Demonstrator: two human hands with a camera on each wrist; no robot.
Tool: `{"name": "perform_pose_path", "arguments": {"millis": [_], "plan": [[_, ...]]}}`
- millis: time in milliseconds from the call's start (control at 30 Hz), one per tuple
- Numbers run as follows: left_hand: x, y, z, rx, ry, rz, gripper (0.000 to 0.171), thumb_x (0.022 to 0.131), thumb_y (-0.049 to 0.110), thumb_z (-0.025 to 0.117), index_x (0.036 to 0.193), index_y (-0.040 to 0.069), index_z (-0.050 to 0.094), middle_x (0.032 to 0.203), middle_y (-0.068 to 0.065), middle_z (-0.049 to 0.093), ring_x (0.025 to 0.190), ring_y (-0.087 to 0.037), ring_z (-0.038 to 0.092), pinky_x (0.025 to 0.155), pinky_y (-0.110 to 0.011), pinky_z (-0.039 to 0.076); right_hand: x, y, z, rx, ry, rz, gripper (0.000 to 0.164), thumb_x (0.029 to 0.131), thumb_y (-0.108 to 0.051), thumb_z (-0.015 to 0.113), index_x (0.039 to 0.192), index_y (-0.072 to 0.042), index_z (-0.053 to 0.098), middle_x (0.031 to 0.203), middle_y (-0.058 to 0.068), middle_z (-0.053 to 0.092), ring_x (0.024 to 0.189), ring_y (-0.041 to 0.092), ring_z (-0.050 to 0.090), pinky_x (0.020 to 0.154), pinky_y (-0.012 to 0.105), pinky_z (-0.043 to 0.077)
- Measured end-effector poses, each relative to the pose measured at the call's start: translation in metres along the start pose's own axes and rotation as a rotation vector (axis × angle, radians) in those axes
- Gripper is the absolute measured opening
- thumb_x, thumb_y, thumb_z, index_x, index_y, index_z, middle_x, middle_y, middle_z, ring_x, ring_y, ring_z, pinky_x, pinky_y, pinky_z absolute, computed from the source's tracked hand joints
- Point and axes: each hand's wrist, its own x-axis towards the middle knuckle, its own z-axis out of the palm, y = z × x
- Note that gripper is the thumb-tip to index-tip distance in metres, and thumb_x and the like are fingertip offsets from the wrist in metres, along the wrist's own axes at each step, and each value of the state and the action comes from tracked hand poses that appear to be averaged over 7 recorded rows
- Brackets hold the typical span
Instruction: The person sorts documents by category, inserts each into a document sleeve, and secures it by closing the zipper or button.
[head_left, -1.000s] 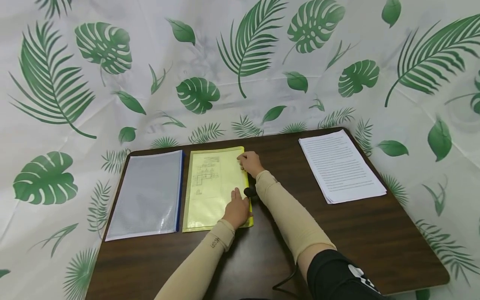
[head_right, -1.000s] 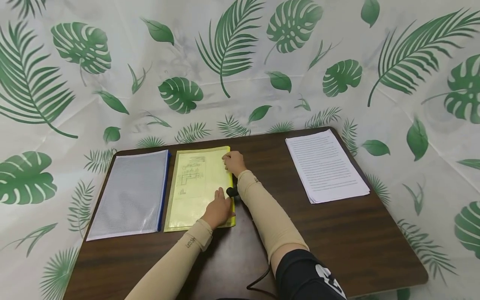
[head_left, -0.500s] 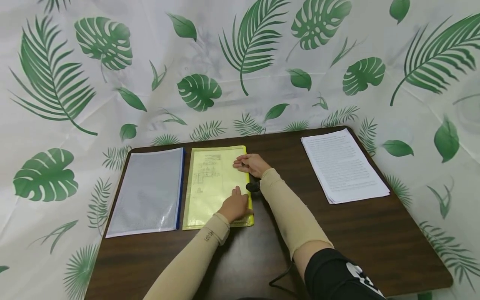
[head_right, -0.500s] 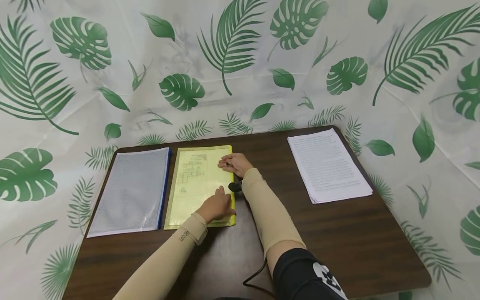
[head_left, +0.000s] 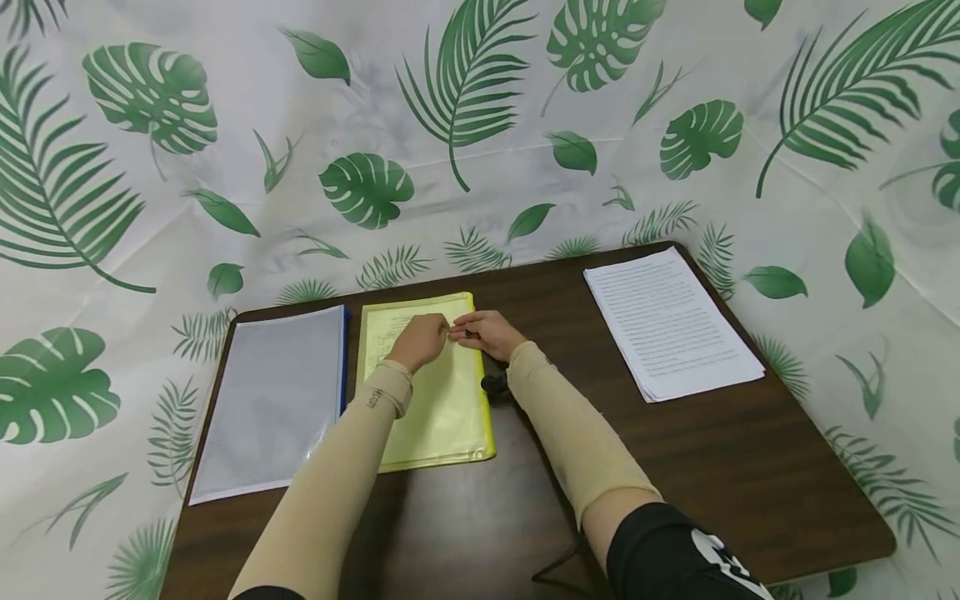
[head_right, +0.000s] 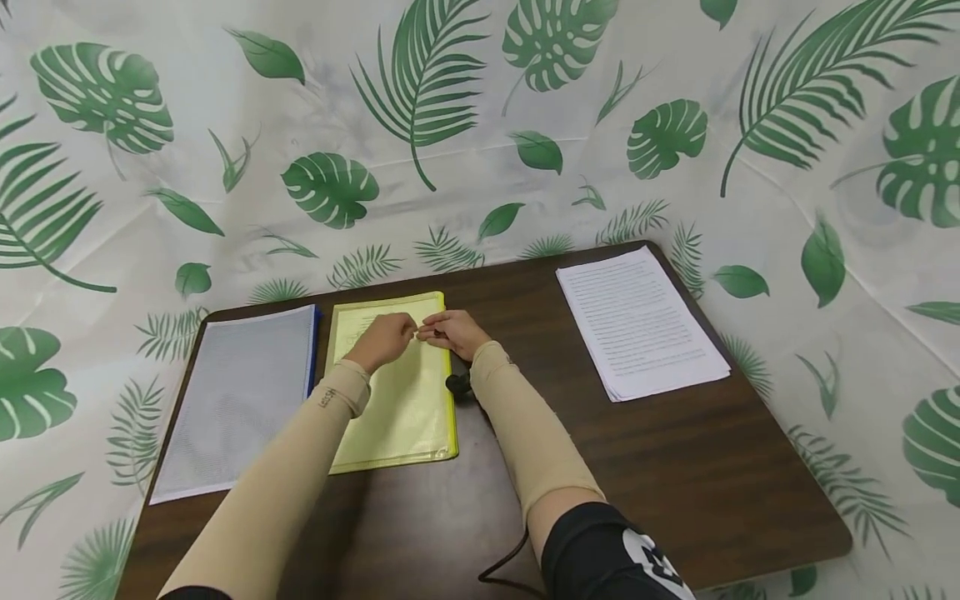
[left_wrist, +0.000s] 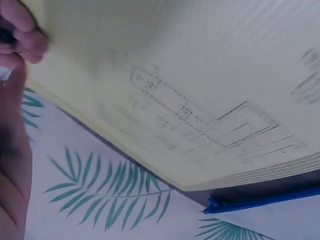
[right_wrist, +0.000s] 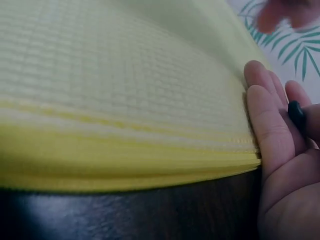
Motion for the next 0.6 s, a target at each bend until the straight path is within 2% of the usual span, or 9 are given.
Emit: {"name": "perform_pose_path", "arguments": {"millis": [100,167,267,367,433,600], "plan": [[0.021,-0.005,0.002,0.035,0.071,-0.005,0.028,0.099,0.006,0.043,0.117,0.0,0.063,0.115,-0.016,0.066,0.105,-0.032,0.063,0.089,-0.041,0.051,0.0,0.007,-0.001,-0.002,-0.009,-0.026,0.027,0.101,-0.004,0.045,0.124,0.001,0.058,0.117,0.017,0.066,0.099,0.02,0.069,0.093,0.033,0.051],[0.032,-0.009,0.009,0.071,0.103,-0.006,0.029,0.098,0.004,0.044,0.121,0.001,0.062,0.118,-0.016,0.065,0.109,-0.035,0.06,0.088,-0.045,0.052,0.0,0.014,-0.001,-0.015,-0.014,-0.036,0.027,0.1,-0.004,0.046,0.124,0.001,0.059,0.117,0.016,0.066,0.099,0.019,0.069,0.09,0.032,0.052],[0.045,-0.014,0.021,0.108,0.116,-0.012,0.034,0.098,0.006,0.045,0.13,0.004,0.057,0.13,-0.015,0.06,0.117,-0.038,0.056,0.085,-0.05,0.052,-0.003,0.023,0.0,-0.05,-0.018,-0.052,0.027,0.1,-0.003,0.048,0.123,0.001,0.06,0.116,0.015,0.067,0.1,0.018,0.068,0.088,0.03,0.053],[0.056,-0.018,0.029,0.138,0.121,-0.001,0.039,0.1,0.01,0.044,0.139,0.008,0.051,0.142,-0.013,0.051,0.125,-0.037,0.051,0.087,-0.053,0.051,-0.005,0.026,0.001,-0.081,-0.028,-0.08,0.028,0.099,-0.003,0.049,0.123,0.002,0.061,0.116,0.016,0.067,0.099,0.017,0.068,0.087,0.029,0.054],[0.062,-0.019,0.029,0.124,0.128,0.006,0.04,0.101,0.012,0.044,0.141,0.01,0.048,0.145,-0.012,0.048,0.128,-0.037,0.048,0.091,-0.054,0.048,-0.006,0.026,0.002,-0.1,-0.042,-0.103,0.028,0.099,-0.003,0.05,0.123,0.003,0.061,0.115,0.016,0.067,0.098,0.016,0.068,0.086,0.029,0.054],[0.075,-0.013,0.025,0.031,0.105,0.063,0.039,0.1,0.013,0.05,0.138,0.006,0.052,0.133,-0.015,0.059,0.118,-0.036,0.057,0.094,-0.051,0.048,-0.007,0.02,-0.004,-0.114,-0.051,-0.118,0.027,0.099,-0.002,0.049,0.122,0.005,0.062,0.113,0.017,0.068,0.094,0.015,0.067,0.082,0.028,0.055]]}}
